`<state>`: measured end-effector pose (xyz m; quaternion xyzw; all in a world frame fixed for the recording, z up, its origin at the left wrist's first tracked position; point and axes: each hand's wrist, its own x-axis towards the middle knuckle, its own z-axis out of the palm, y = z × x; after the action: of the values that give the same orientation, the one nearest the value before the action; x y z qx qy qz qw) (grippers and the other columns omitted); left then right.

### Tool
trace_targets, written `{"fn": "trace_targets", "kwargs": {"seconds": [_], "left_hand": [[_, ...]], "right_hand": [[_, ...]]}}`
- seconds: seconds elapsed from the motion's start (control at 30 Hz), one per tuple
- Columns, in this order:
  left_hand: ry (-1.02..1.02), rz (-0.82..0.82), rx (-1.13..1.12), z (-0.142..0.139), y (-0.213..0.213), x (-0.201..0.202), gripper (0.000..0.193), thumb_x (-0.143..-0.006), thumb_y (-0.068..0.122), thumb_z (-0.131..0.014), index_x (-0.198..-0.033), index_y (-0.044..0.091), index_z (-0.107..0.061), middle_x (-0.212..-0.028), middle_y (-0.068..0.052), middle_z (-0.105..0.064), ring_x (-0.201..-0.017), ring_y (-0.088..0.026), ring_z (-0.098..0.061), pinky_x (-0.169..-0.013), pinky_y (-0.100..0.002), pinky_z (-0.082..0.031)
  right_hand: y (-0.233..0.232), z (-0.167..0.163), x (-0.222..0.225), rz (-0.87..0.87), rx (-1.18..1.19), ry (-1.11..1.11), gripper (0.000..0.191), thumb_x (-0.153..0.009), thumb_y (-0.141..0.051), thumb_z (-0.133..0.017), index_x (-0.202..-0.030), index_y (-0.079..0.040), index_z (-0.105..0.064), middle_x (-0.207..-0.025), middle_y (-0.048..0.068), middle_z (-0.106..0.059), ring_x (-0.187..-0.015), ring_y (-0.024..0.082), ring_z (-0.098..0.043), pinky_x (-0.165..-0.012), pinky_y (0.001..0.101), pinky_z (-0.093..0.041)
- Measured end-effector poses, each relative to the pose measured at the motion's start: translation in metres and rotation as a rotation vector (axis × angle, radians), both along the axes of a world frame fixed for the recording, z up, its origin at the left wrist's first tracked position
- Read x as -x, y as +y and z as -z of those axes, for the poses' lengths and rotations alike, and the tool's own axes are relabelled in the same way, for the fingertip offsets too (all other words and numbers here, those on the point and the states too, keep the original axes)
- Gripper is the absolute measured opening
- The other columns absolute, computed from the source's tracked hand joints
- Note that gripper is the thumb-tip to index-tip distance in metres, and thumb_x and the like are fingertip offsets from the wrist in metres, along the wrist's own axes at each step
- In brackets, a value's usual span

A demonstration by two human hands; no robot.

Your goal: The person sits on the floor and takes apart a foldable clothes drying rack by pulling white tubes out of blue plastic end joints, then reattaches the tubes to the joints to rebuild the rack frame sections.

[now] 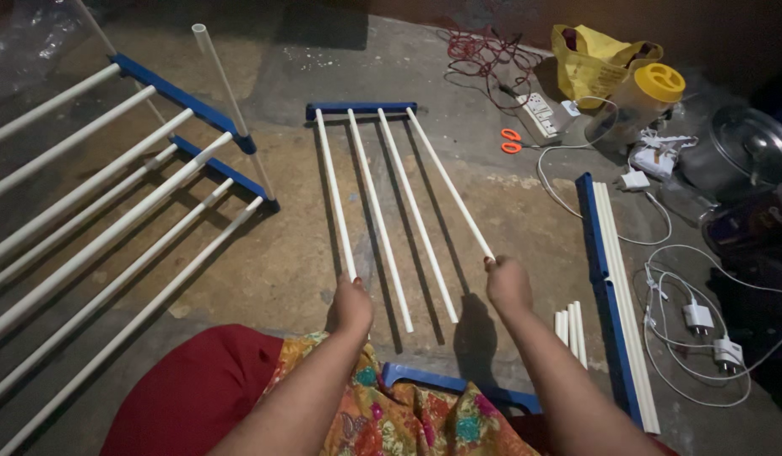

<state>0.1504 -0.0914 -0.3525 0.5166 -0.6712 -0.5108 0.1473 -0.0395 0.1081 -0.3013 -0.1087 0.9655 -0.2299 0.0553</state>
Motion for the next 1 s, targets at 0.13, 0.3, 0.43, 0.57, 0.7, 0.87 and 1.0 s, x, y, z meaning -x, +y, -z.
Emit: {"fn": "trace_targets", "kwargs": {"seconds": [0.13,0.3,0.43,0.57,0.7,0.87,1.0], "left_hand": [[-0.007,0.015,-0.031,-0.002,0.000,-0.002,0.027,-0.102,0.026,-0.047,-0.119,0.011,-0.061,-0.102,-0.022,-0.073,-0.098,-0.043,-0.069,-0.083,-0.052,-0.052],[-0.009,0.023,-0.031,0.009,-0.004,0.000,0.025,-0.101,0.025,-0.049,-0.117,0.011,-0.062,-0.100,-0.022,-0.072,-0.096,-0.043,-0.068,-0.081,-0.051,-0.051],[0.092,-0.006,0.018,0.011,-0.005,0.004,0.025,-0.101,0.022,-0.048,-0.116,0.009,-0.062,-0.097,-0.022,-0.073,-0.092,-0.041,-0.070,-0.080,-0.050,-0.053],[0.007,0.008,0.020,0.009,-0.004,0.000,0.026,-0.101,0.025,-0.049,-0.117,0.011,-0.062,-0.101,-0.020,-0.072,-0.096,-0.042,-0.067,-0.082,-0.051,-0.051],[-0.002,0.041,-0.015,0.006,-0.006,-0.002,0.027,-0.104,0.027,-0.046,-0.118,0.010,-0.061,-0.100,-0.021,-0.073,-0.095,-0.042,-0.069,-0.081,-0.051,-0.052],[0.008,0.002,-0.038,0.015,-0.007,0.006,0.027,-0.103,0.028,-0.049,-0.119,0.010,-0.062,-0.098,-0.023,-0.072,-0.094,-0.042,-0.070,-0.079,-0.049,-0.053],[0.068,-0.019,-0.080,0.019,-0.006,0.010,0.027,-0.103,0.026,-0.049,-0.119,0.010,-0.063,-0.096,-0.023,-0.073,-0.092,-0.042,-0.071,-0.080,-0.049,-0.052]], "right_hand": [[0.004,0.014,0.014,0.021,0.597,-0.537,0.021,-0.098,-0.023,-0.062,-0.099,-0.005,-0.074,-0.066,0.005,-0.053,-0.052,0.019,-0.043,-0.043,0.0349,-0.030],[0.008,0.012,0.024,0.149,0.822,-1.097,0.031,-0.104,-0.038,-0.052,-0.103,-0.008,-0.059,-0.064,-0.004,-0.043,-0.047,0.008,-0.033,-0.039,0.0259,-0.023],[0.012,0.009,0.029,0.158,1.147,-1.638,0.031,-0.103,-0.037,-0.054,-0.107,-0.006,-0.056,-0.066,-0.002,-0.043,-0.050,0.009,-0.036,-0.039,0.0224,-0.025],[0.010,0.012,0.027,0.184,1.278,-1.814,0.029,-0.104,-0.033,-0.056,-0.110,-0.006,-0.059,-0.067,-0.001,-0.044,-0.051,0.008,-0.036,-0.040,0.0222,-0.028],[-0.002,0.014,0.015,0.031,0.557,-0.852,0.036,-0.100,-0.034,-0.068,-0.101,0.002,-0.064,-0.071,0.009,-0.054,-0.057,0.019,-0.047,-0.045,0.0329,-0.037],[-0.006,0.000,-0.005,-0.010,-0.187,0.091,0.033,-0.096,-0.040,-0.064,-0.102,-0.008,-0.071,-0.099,0.022,-0.072,-0.094,0.044,-0.069,-0.078,0.0551,-0.053],[-0.005,-0.008,-0.009,0.028,-0.164,0.117,0.032,-0.103,-0.037,-0.056,-0.109,-0.009,-0.071,-0.101,0.024,-0.073,-0.099,0.047,-0.069,-0.084,0.0586,-0.052]]}}
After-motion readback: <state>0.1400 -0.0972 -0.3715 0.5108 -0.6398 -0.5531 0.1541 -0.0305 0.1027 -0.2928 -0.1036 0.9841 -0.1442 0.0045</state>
